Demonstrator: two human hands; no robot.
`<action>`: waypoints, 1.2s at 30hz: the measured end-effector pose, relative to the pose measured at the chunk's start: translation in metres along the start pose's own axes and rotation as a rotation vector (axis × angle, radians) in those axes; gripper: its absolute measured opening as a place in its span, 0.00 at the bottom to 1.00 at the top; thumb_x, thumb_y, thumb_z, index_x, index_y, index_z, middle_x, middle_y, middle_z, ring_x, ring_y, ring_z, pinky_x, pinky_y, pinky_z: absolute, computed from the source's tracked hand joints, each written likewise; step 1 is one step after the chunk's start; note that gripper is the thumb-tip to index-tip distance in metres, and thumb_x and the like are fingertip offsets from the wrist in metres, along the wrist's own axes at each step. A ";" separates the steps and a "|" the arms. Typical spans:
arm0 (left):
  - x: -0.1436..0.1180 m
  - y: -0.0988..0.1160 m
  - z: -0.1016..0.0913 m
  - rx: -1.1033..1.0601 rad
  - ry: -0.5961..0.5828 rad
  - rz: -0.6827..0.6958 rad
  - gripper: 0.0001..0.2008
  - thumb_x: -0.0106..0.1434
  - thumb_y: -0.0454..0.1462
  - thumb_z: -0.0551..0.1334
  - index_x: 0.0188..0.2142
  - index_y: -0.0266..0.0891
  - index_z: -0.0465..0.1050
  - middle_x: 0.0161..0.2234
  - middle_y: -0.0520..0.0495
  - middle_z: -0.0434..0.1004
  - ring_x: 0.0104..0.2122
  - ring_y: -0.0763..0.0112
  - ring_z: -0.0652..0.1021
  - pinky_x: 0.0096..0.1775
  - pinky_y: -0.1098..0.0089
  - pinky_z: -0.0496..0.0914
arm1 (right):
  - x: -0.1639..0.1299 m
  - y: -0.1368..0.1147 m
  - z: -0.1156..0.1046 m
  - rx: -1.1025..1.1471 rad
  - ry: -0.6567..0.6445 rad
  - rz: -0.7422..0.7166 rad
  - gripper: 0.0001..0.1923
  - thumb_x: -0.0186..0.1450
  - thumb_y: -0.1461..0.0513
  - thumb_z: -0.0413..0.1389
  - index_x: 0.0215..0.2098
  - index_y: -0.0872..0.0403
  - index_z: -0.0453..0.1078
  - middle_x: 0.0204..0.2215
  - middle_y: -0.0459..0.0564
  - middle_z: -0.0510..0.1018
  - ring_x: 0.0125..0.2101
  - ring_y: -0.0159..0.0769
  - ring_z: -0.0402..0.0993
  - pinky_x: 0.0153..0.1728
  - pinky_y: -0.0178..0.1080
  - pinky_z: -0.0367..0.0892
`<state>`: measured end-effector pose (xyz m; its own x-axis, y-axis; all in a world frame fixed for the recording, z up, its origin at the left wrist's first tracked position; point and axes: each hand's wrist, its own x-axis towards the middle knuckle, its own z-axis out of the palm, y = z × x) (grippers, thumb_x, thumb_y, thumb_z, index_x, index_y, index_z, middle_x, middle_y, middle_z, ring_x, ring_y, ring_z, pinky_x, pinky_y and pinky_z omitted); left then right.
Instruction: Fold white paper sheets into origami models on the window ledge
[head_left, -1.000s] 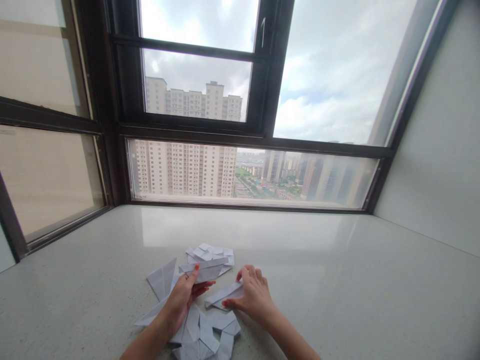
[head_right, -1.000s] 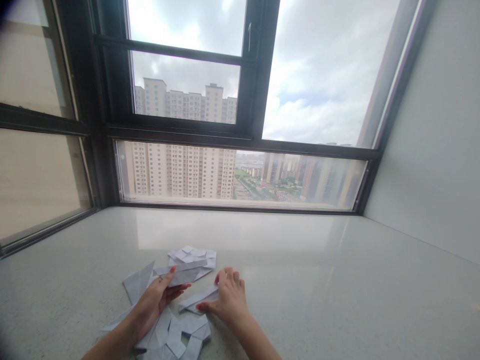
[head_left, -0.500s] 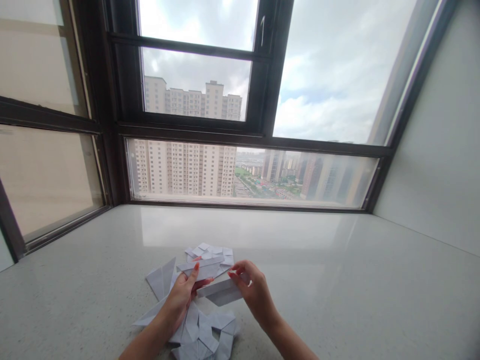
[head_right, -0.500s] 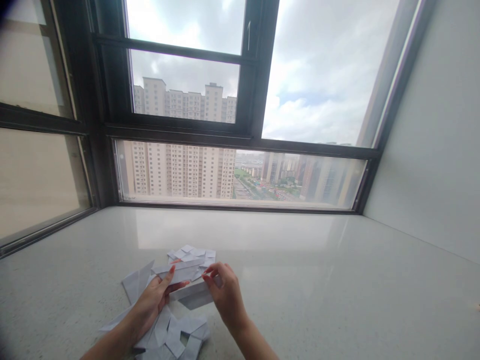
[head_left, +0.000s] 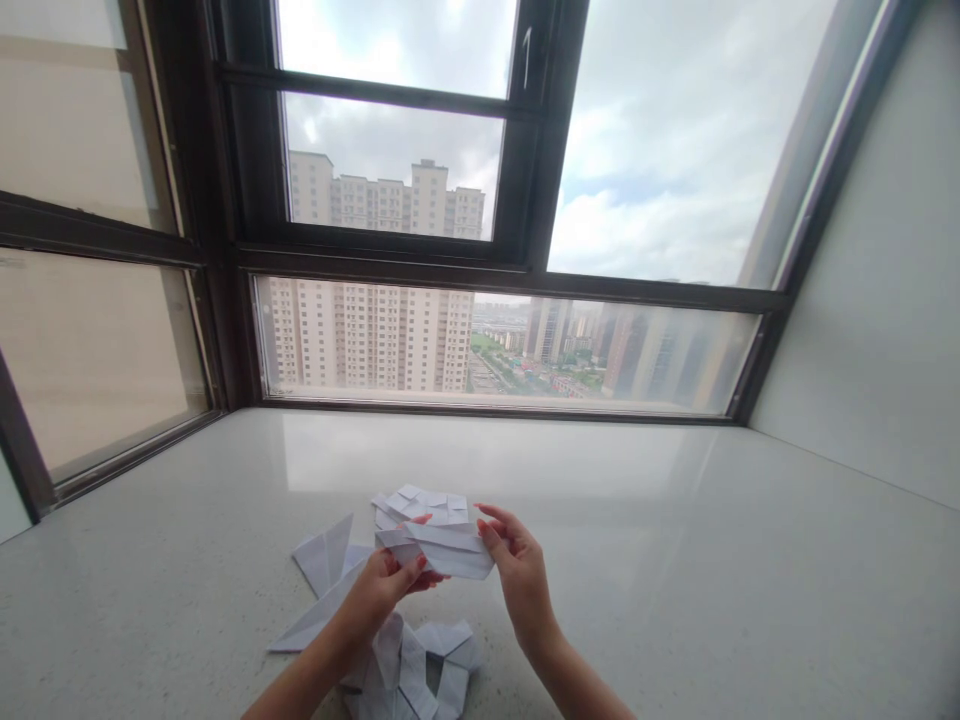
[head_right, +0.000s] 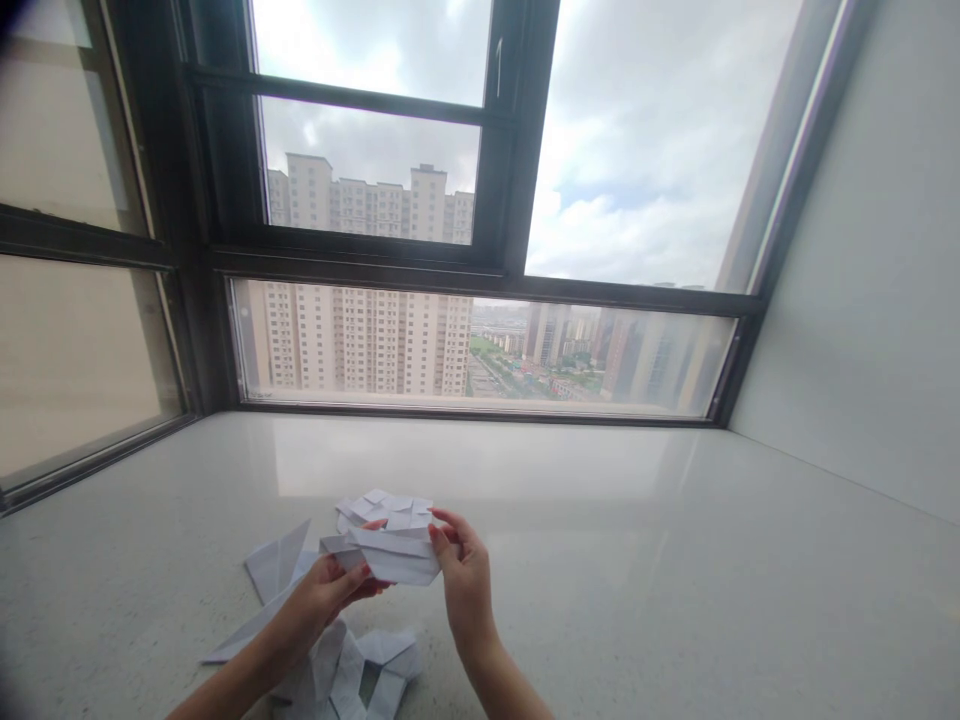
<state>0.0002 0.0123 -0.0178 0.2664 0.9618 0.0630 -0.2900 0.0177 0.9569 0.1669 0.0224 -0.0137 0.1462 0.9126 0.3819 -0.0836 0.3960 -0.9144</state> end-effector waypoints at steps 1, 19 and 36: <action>-0.001 0.000 0.000 0.007 -0.026 -0.029 0.28 0.41 0.49 0.66 0.38 0.34 0.71 0.28 0.45 0.77 0.29 0.64 0.77 0.37 0.66 0.68 | 0.000 0.000 0.000 -0.013 -0.012 -0.005 0.18 0.53 0.54 0.55 0.38 0.56 0.69 0.23 0.47 0.71 0.24 0.32 0.67 0.23 0.32 0.64; -0.012 0.005 0.005 -0.083 -0.209 -0.129 0.20 0.48 0.42 0.65 0.39 0.32 0.70 0.36 0.40 0.76 0.32 0.64 0.77 0.38 0.68 0.68 | -0.008 -0.009 0.004 -0.264 -0.176 -0.206 0.10 0.56 0.63 0.51 0.35 0.51 0.70 0.30 0.48 0.71 0.32 0.35 0.68 0.33 0.35 0.65; -0.011 0.009 0.005 -0.057 -0.109 -0.093 0.25 0.51 0.45 0.61 0.45 0.33 0.65 0.34 0.42 0.77 0.30 0.64 0.77 0.36 0.67 0.68 | -0.008 -0.006 0.003 -0.293 -0.239 -0.213 0.09 0.57 0.63 0.51 0.37 0.52 0.68 0.29 0.48 0.71 0.31 0.35 0.68 0.32 0.35 0.65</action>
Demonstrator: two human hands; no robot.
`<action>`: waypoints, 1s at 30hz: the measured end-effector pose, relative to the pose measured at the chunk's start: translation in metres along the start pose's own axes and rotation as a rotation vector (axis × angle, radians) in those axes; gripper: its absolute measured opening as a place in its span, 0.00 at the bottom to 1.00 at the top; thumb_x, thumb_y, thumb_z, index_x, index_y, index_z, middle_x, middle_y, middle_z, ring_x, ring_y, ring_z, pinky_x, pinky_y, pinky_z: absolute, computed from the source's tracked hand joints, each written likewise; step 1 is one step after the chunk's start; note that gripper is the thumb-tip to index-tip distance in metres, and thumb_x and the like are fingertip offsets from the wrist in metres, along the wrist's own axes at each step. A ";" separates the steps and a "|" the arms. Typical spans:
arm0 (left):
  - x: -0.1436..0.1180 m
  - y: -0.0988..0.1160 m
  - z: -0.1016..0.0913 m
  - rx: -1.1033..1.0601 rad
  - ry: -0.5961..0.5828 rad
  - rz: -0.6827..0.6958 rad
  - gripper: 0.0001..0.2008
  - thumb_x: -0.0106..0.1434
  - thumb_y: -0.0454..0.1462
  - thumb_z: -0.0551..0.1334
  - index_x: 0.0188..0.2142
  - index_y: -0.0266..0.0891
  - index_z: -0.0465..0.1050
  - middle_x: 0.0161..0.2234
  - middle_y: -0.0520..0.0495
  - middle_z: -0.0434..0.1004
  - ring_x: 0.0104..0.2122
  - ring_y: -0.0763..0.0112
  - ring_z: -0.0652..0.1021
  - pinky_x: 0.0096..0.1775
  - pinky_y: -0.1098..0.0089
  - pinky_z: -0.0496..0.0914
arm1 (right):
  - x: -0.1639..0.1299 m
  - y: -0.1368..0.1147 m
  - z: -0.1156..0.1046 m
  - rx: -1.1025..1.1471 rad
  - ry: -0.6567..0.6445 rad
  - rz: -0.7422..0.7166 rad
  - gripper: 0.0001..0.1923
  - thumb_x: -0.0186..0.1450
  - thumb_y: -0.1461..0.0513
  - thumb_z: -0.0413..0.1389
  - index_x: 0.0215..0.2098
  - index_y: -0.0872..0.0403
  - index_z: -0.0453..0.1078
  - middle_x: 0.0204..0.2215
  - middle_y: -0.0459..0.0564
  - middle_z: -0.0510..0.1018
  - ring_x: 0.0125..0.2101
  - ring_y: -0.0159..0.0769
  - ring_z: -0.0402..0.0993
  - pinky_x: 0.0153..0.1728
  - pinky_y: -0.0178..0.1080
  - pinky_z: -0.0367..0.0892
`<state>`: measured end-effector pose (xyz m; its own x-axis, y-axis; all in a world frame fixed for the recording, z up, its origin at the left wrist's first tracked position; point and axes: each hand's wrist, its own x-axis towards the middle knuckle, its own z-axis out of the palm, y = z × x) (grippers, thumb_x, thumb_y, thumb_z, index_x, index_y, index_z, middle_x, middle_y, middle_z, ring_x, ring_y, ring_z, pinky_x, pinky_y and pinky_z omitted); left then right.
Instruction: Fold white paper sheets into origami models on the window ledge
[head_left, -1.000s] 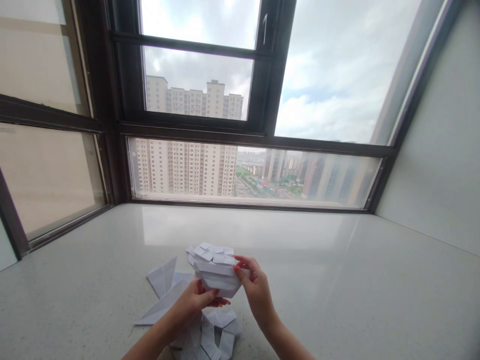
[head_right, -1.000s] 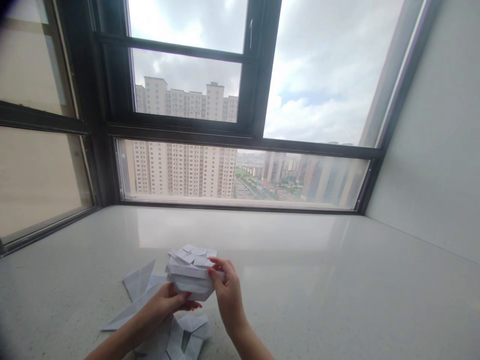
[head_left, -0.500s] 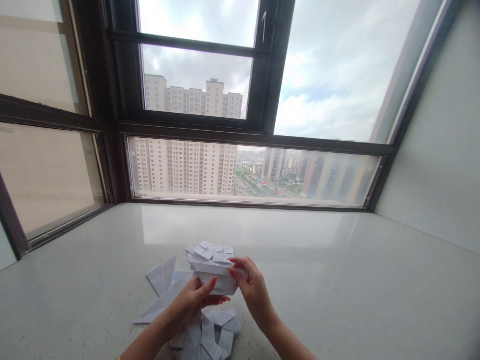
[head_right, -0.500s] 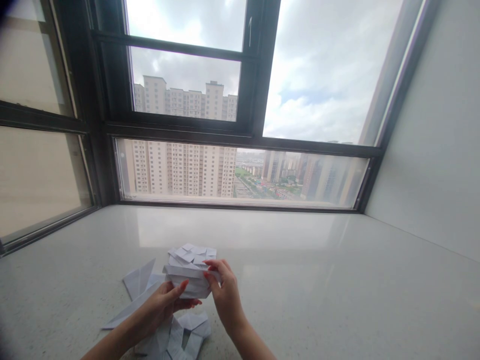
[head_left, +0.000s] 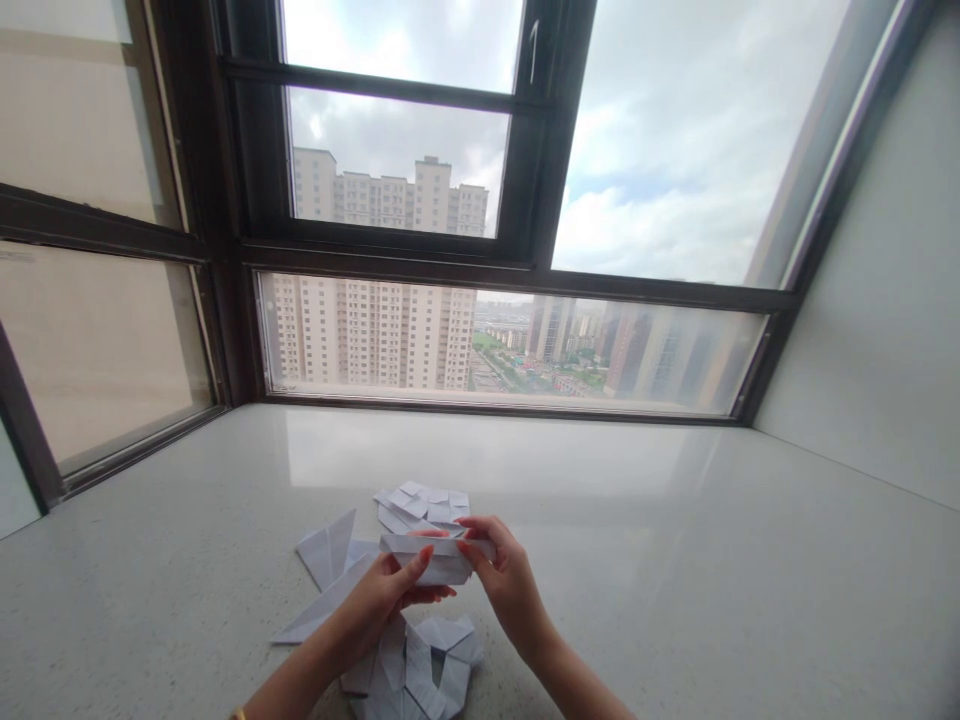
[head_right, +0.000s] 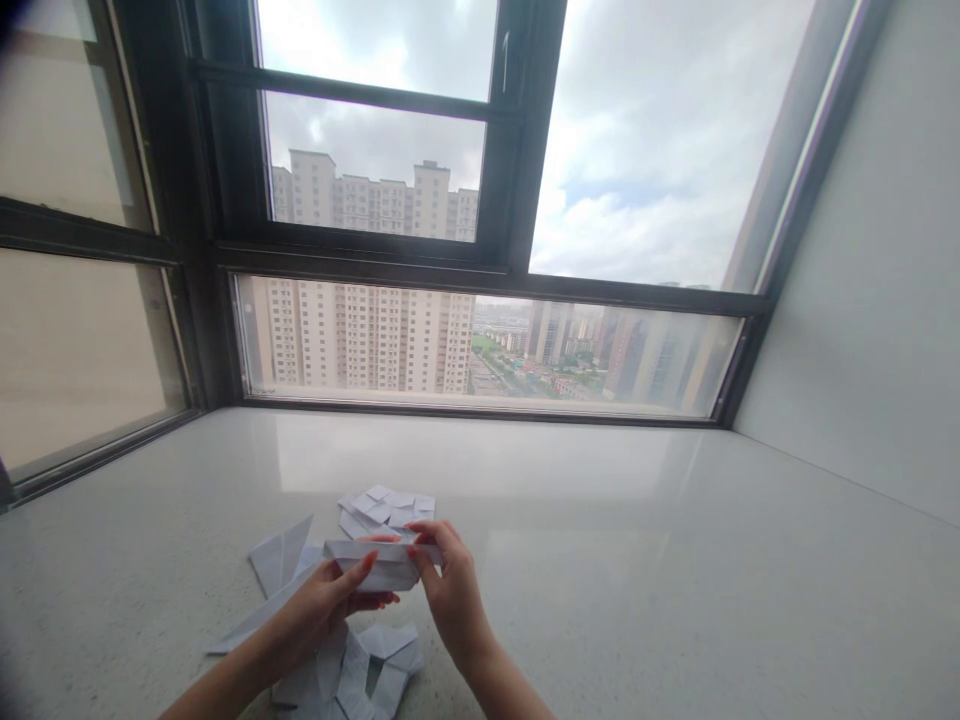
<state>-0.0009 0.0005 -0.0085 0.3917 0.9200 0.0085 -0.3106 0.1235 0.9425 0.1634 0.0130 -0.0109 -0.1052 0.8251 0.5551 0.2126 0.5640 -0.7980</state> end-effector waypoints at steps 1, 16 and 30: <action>0.000 0.000 0.000 0.019 0.003 0.002 0.24 0.52 0.45 0.61 0.46 0.34 0.65 0.34 0.42 0.77 0.30 0.64 0.77 0.35 0.67 0.68 | 0.000 0.000 0.000 -0.009 -0.004 -0.007 0.09 0.57 0.63 0.51 0.37 0.52 0.68 0.29 0.48 0.71 0.31 0.35 0.68 0.32 0.35 0.65; -0.001 0.000 0.003 0.219 0.133 0.072 0.25 0.50 0.50 0.59 0.43 0.35 0.67 0.31 0.44 0.77 0.27 0.64 0.77 0.31 0.67 0.67 | 0.001 0.007 -0.002 -0.207 0.218 0.006 0.18 0.54 0.58 0.55 0.42 0.53 0.64 0.37 0.53 0.69 0.34 0.39 0.65 0.31 0.38 0.64; 0.003 -0.005 -0.004 0.291 0.198 0.098 0.23 0.49 0.52 0.58 0.36 0.35 0.72 0.30 0.44 0.77 0.27 0.63 0.77 0.33 0.65 0.68 | 0.005 0.009 0.003 0.378 0.035 0.333 0.25 0.49 0.51 0.58 0.41 0.55 0.60 0.26 0.49 0.75 0.26 0.36 0.71 0.24 0.35 0.63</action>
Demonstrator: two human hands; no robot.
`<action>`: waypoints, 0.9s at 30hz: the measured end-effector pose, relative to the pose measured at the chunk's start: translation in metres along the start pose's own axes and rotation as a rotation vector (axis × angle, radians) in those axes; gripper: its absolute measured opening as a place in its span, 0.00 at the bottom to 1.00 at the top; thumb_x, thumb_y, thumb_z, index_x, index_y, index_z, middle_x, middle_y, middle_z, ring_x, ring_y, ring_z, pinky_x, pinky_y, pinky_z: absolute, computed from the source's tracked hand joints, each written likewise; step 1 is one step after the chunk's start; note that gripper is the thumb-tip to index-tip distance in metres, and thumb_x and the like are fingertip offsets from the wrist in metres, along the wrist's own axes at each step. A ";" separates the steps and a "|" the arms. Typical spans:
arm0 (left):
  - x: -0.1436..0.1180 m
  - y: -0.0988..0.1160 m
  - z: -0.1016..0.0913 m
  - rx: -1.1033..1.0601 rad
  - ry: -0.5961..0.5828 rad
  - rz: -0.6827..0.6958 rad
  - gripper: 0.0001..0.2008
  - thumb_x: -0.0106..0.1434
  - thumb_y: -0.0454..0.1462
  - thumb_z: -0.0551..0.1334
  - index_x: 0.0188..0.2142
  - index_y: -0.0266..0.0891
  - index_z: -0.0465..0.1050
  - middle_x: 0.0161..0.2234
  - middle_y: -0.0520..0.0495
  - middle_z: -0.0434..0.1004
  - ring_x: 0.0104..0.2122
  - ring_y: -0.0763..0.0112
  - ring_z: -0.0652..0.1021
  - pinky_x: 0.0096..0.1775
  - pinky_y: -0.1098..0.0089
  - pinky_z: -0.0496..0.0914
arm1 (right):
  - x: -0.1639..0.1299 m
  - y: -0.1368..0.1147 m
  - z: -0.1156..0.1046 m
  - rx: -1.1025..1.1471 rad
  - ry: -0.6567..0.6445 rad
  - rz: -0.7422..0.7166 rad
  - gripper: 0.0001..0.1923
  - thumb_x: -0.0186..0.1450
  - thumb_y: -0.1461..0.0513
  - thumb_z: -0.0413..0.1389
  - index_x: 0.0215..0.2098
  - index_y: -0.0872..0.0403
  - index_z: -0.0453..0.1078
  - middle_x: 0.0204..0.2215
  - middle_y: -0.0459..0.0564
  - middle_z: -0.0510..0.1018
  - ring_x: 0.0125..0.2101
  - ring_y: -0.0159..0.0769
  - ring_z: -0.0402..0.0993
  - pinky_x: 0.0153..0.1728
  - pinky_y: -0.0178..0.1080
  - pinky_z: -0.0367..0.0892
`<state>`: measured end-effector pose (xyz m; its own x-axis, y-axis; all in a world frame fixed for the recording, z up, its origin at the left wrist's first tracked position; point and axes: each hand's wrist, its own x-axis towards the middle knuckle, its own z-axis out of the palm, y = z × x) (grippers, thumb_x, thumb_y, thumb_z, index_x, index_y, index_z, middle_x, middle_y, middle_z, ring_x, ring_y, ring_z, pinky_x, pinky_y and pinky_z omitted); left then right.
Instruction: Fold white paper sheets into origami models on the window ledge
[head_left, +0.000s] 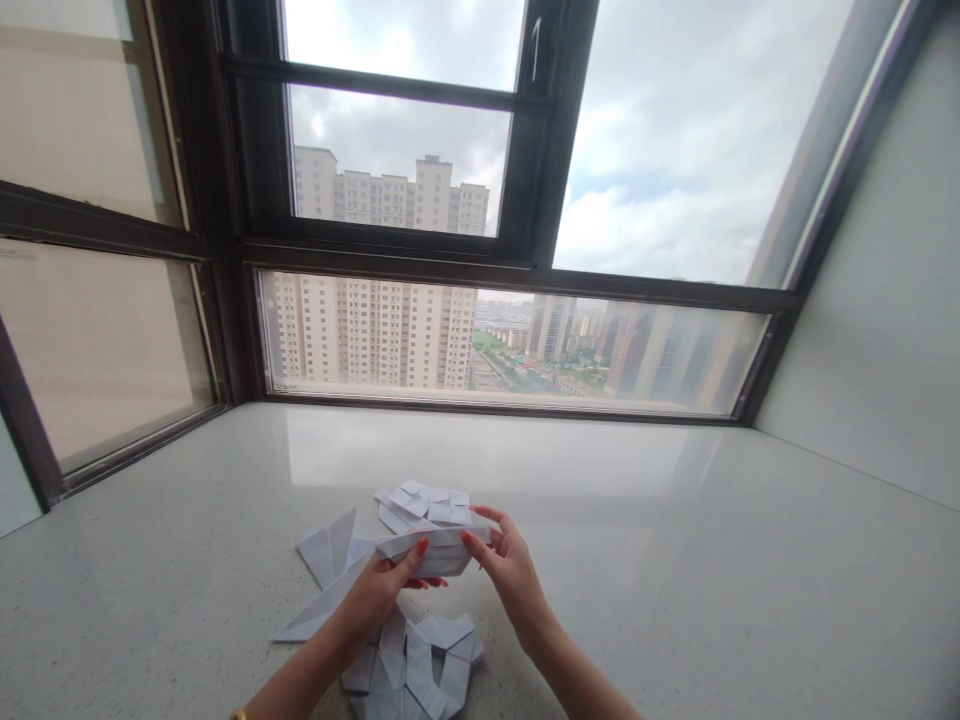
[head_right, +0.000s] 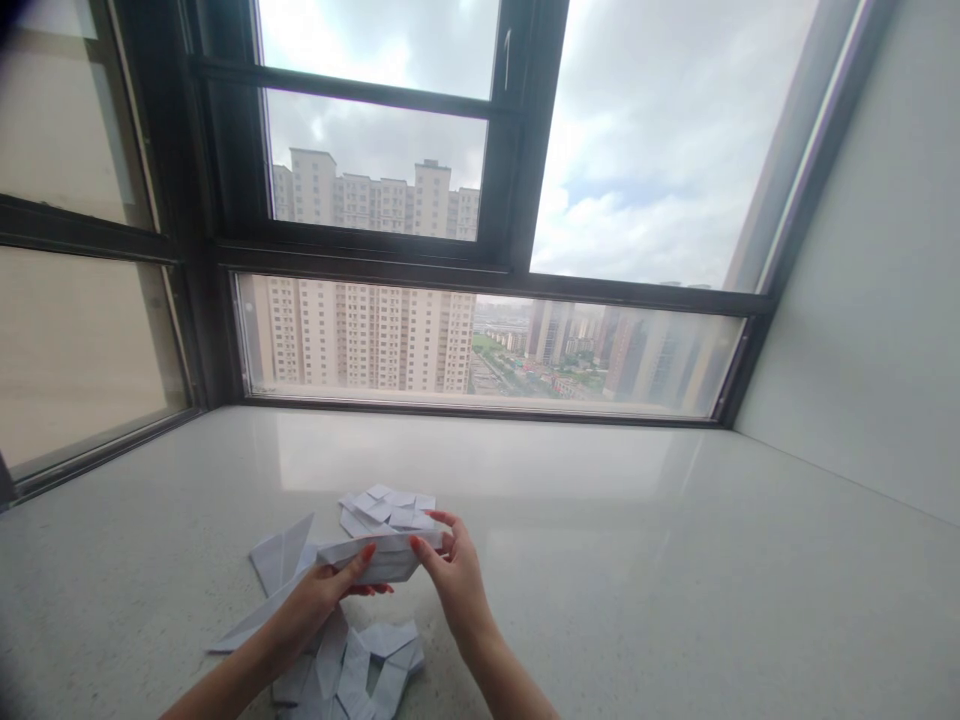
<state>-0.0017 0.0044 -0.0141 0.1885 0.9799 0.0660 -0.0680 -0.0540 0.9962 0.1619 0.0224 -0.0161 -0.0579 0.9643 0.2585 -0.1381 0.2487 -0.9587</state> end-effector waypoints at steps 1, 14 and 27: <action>0.000 0.000 0.000 0.002 0.003 -0.004 0.24 0.49 0.52 0.58 0.36 0.35 0.72 0.30 0.44 0.78 0.27 0.63 0.77 0.33 0.65 0.68 | 0.000 -0.001 0.000 0.007 0.005 0.007 0.25 0.49 0.52 0.58 0.40 0.55 0.61 0.23 0.47 0.74 0.23 0.33 0.69 0.21 0.33 0.61; 0.000 -0.001 0.003 -0.123 -0.011 -0.020 0.24 0.47 0.49 0.62 0.38 0.34 0.71 0.29 0.45 0.78 0.25 0.64 0.77 0.33 0.64 0.69 | -0.001 -0.005 0.003 -0.021 0.001 0.047 0.18 0.46 0.50 0.59 0.23 0.57 0.65 0.13 0.39 0.64 0.13 0.24 0.57 0.14 0.29 0.53; -0.002 0.003 0.005 -0.144 -0.022 -0.031 0.25 0.45 0.50 0.63 0.37 0.33 0.72 0.31 0.42 0.77 0.27 0.63 0.77 0.35 0.63 0.69 | -0.002 -0.006 0.003 0.057 -0.014 0.029 0.17 0.47 0.54 0.60 0.29 0.57 0.67 0.16 0.42 0.68 0.16 0.25 0.61 0.18 0.30 0.58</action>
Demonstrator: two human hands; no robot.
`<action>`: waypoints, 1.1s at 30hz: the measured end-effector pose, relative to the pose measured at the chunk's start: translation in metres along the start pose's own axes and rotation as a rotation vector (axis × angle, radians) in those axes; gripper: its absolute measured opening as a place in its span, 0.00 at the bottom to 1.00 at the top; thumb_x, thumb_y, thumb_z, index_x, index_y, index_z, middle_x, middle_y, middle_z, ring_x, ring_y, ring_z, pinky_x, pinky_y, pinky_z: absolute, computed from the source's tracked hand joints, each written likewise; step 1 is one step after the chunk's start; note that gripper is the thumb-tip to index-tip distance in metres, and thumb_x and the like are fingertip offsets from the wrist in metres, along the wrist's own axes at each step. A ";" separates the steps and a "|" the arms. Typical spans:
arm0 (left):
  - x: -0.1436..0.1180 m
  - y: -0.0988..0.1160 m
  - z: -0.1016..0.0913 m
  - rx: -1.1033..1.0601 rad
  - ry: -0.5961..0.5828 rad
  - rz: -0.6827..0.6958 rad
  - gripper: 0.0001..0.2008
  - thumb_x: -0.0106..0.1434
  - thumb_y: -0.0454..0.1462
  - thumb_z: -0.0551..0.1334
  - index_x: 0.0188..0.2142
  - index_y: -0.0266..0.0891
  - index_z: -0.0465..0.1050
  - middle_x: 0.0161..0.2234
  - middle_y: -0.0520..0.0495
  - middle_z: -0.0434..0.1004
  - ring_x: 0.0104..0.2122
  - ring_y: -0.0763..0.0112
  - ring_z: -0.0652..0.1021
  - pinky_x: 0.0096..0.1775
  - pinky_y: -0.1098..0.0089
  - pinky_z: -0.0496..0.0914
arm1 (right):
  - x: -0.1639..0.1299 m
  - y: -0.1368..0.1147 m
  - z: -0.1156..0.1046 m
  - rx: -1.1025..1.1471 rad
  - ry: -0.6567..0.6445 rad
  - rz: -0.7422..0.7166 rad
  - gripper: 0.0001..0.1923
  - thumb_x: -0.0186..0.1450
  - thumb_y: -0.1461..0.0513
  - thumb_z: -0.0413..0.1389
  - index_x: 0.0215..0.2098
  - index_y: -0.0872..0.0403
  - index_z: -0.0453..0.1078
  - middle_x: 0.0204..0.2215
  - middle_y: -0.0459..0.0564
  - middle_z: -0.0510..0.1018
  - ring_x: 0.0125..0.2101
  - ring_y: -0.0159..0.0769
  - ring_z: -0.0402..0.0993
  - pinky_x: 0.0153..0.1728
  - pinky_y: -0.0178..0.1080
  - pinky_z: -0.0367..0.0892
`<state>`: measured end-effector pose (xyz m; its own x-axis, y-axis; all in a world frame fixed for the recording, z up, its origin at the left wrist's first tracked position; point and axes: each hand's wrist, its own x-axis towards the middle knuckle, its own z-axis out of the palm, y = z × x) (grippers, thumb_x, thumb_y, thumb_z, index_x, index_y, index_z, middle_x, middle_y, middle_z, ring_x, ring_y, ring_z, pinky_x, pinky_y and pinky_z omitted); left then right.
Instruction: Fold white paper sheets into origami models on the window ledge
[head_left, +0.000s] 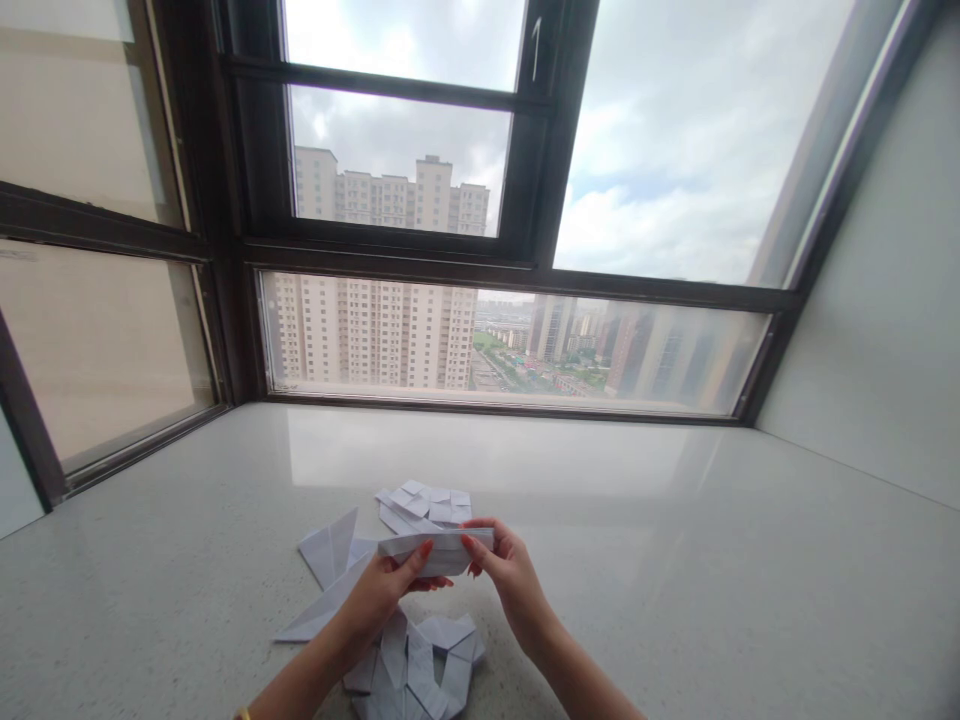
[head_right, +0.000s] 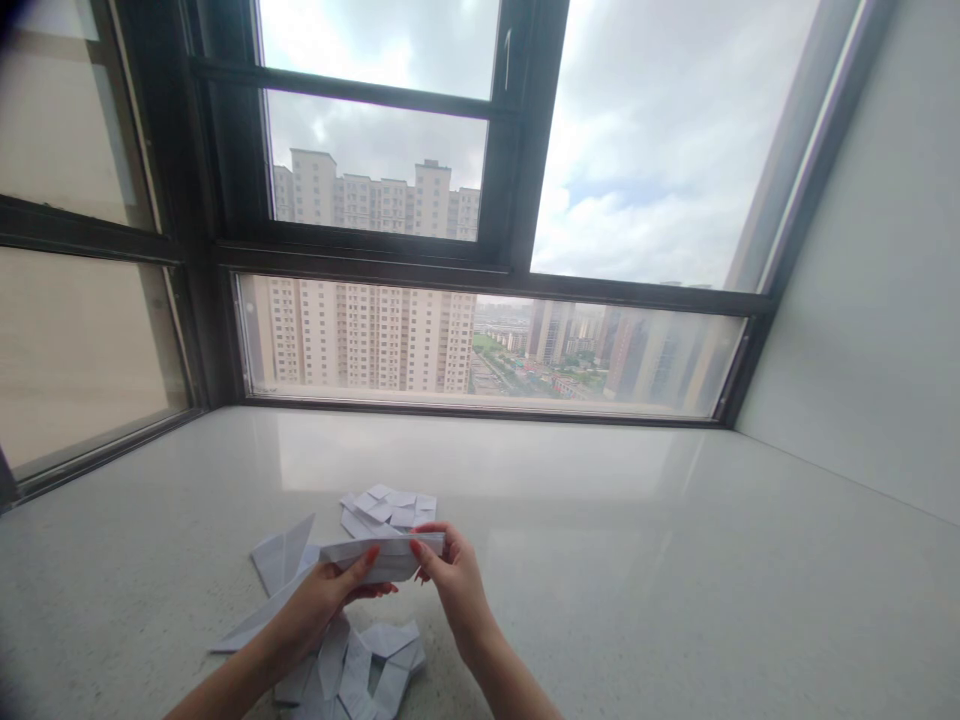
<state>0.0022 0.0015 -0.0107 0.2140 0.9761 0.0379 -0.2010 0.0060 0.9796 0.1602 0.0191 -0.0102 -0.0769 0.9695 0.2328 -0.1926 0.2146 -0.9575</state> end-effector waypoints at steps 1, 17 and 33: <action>0.000 0.000 0.000 -0.001 0.003 0.005 0.25 0.45 0.50 0.63 0.37 0.33 0.72 0.31 0.42 0.78 0.26 0.64 0.77 0.35 0.63 0.69 | 0.000 0.001 0.000 0.008 0.001 0.001 0.18 0.47 0.54 0.60 0.30 0.57 0.67 0.17 0.42 0.69 0.16 0.25 0.61 0.18 0.30 0.58; 0.003 0.001 -0.014 0.673 -0.078 0.269 0.20 0.57 0.48 0.51 0.38 0.37 0.71 0.35 0.42 0.77 0.37 0.61 0.75 0.41 0.66 0.66 | 0.004 0.010 -0.006 0.023 0.075 0.077 0.19 0.43 0.52 0.61 0.22 0.59 0.67 0.11 0.40 0.64 0.11 0.24 0.57 0.11 0.30 0.56; 0.003 0.000 -0.031 1.470 -0.030 0.279 0.21 0.61 0.44 0.47 0.50 0.38 0.61 0.47 0.40 0.68 0.48 0.60 0.66 0.50 0.59 0.55 | 0.008 0.010 -0.012 -0.037 0.250 0.003 0.17 0.46 0.52 0.60 0.23 0.59 0.67 0.10 0.41 0.64 0.12 0.25 0.57 0.13 0.30 0.53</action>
<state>-0.0271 0.0114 -0.0164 0.3544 0.9041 0.2387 0.8743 -0.4109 0.2584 0.1694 0.0305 -0.0200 0.1684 0.9681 0.1853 -0.1567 0.2119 -0.9646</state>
